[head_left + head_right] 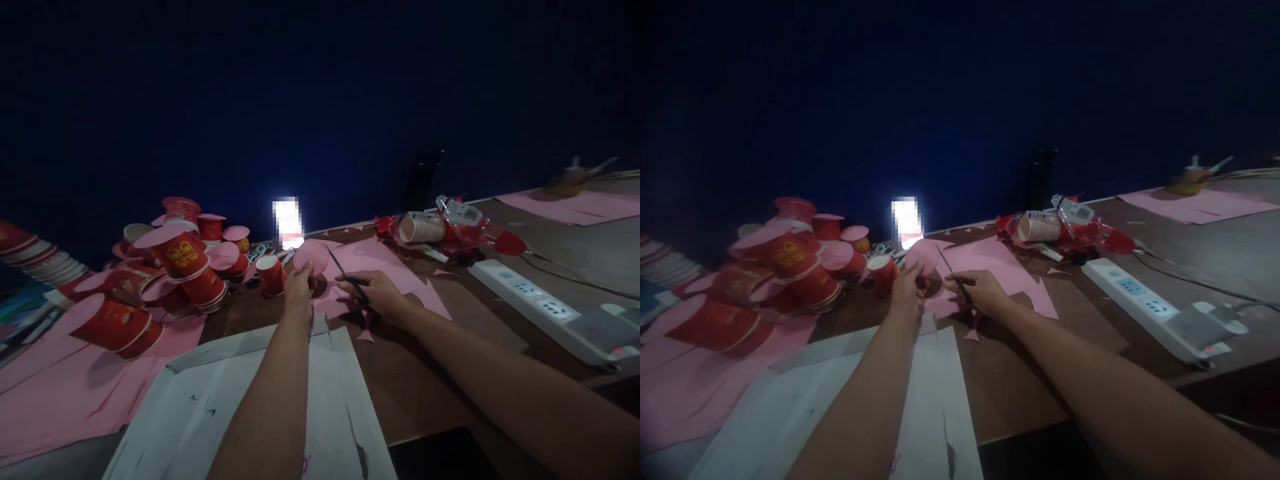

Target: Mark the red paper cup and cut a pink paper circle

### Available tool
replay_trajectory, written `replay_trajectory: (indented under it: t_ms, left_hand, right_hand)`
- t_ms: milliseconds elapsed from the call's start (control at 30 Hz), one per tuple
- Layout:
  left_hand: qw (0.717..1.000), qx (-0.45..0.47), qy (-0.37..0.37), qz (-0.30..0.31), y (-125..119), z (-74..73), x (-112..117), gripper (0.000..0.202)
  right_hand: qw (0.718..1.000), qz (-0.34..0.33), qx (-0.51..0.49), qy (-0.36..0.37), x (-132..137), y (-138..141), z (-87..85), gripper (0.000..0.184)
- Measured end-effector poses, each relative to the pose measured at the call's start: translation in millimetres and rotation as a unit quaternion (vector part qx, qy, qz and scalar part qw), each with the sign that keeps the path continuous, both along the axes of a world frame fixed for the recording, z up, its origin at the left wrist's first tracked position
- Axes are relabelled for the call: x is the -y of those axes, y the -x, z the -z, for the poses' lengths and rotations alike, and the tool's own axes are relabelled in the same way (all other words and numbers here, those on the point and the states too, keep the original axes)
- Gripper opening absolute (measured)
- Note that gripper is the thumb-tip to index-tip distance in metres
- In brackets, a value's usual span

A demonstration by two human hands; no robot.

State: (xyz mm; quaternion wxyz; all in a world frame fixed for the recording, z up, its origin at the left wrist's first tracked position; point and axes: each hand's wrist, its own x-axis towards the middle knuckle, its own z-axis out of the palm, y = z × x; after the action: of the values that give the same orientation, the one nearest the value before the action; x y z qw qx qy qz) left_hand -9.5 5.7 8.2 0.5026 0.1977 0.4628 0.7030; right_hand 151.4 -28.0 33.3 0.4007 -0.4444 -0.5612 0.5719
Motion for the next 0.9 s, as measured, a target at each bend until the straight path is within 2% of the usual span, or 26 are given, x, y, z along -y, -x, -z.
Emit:
replay_trajectory:
  t_ms: [633,900]
  left_hand:
    - [1.0,0.003,0.01,-0.011,0.0,-2.8,0.6,0.036]
    - [0.999,-0.037,0.01,-0.006,-0.4,-0.4,0.2,0.041]
  right_hand:
    - [1.0,-0.005,0.01,-0.011,-1.0,0.4,3.6,0.054]
    - [1.0,-0.001,0.023,-0.019,1.8,1.9,0.6,0.052]
